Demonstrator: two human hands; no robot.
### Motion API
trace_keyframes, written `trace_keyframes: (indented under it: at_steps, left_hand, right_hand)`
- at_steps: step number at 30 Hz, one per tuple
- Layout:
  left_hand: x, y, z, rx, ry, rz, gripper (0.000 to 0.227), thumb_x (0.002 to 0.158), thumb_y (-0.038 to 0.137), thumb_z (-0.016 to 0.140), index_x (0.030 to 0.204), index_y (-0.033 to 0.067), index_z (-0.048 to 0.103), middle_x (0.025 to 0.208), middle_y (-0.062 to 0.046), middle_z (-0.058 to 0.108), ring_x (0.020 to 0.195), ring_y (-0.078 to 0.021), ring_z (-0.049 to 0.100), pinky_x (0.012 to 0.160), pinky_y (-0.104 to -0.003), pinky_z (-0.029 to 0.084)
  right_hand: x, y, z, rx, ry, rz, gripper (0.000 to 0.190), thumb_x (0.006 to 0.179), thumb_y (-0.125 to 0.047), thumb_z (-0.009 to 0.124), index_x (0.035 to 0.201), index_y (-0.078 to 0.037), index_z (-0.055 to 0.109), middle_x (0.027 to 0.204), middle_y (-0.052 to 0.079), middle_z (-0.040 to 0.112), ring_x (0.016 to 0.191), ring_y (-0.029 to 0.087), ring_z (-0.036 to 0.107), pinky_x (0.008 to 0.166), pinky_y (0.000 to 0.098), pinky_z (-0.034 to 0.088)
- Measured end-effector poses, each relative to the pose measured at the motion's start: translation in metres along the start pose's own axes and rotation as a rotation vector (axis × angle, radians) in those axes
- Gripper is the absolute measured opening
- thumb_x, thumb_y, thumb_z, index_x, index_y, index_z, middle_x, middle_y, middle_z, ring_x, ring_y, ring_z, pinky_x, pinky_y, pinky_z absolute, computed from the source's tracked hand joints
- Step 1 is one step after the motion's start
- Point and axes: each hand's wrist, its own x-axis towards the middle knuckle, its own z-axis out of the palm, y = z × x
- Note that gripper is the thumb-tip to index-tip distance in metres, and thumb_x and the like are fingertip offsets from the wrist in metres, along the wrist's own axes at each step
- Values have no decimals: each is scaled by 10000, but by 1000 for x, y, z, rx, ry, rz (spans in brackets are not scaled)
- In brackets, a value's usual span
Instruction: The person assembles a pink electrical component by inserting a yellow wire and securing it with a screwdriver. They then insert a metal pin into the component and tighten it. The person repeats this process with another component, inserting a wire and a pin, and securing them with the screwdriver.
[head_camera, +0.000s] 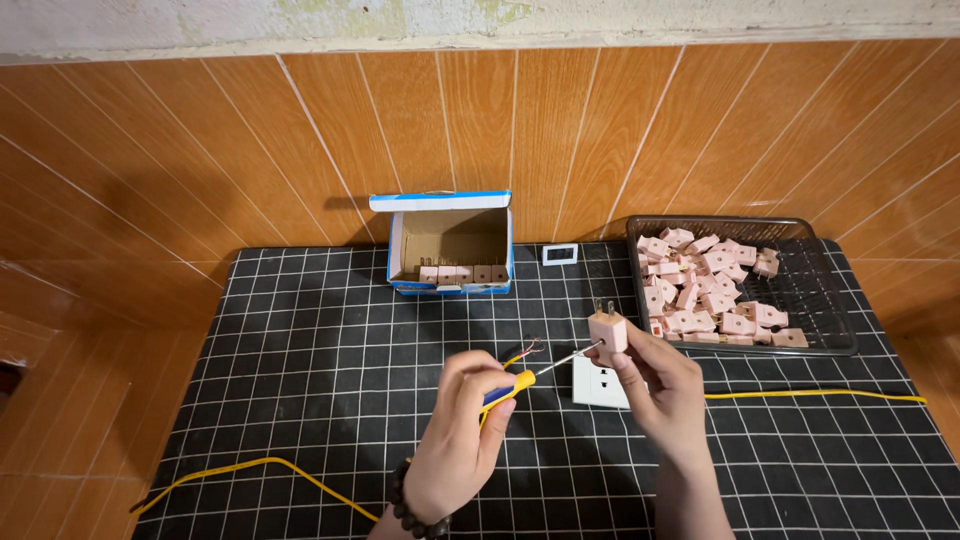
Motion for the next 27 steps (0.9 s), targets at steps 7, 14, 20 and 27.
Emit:
trace_keyframes:
  at_steps: [7, 14, 20, 27]
  left_hand:
    - [-9, 1, 8, 141, 176, 64, 239, 1078, 172, 536, 1209, 27, 674, 1070, -83, 642, 673, -103, 693, 652, -211, 629]
    - [-10, -20, 14, 256, 174, -76, 321, 1102, 258, 442, 1191, 31, 651, 1085, -100, 756, 873, -209, 760, 729, -302, 635]
    - [-3, -6, -2, 73, 65, -24, 328, 1078, 180, 516, 1387, 73, 540, 1249, -151, 491, 1056, -230, 620, 898, -328, 579]
    - [-16, -30, 17, 177, 233, -126, 349, 1097, 276, 429, 1082, 77, 715, 890, -30, 757, 611, -154, 773, 511, -239, 628]
  right_hand:
    - [-4, -4, 3, -35, 16, -69, 368, 1017, -233, 617, 1317, -35, 695, 1095, 65, 821, 1006, 143, 801, 895, 255, 636]
    - [-5, -2, 3, -45, 31, -206, 295, 1005, -145, 648, 1259, -10, 713, 1235, 125, 770, 1118, 211, 766, 968, 279, 610]
    - [-4, -4, -1, 63, 12, -181, 293, 998, -151, 649, 1239, 1, 715, 1175, 129, 782, 1024, 198, 779, 863, 262, 650]
    - [-7, -8, -2, 162, -4, -79, 362, 982, -208, 657, 1269, 5, 716, 1113, 138, 815, 979, 181, 803, 871, 262, 660]
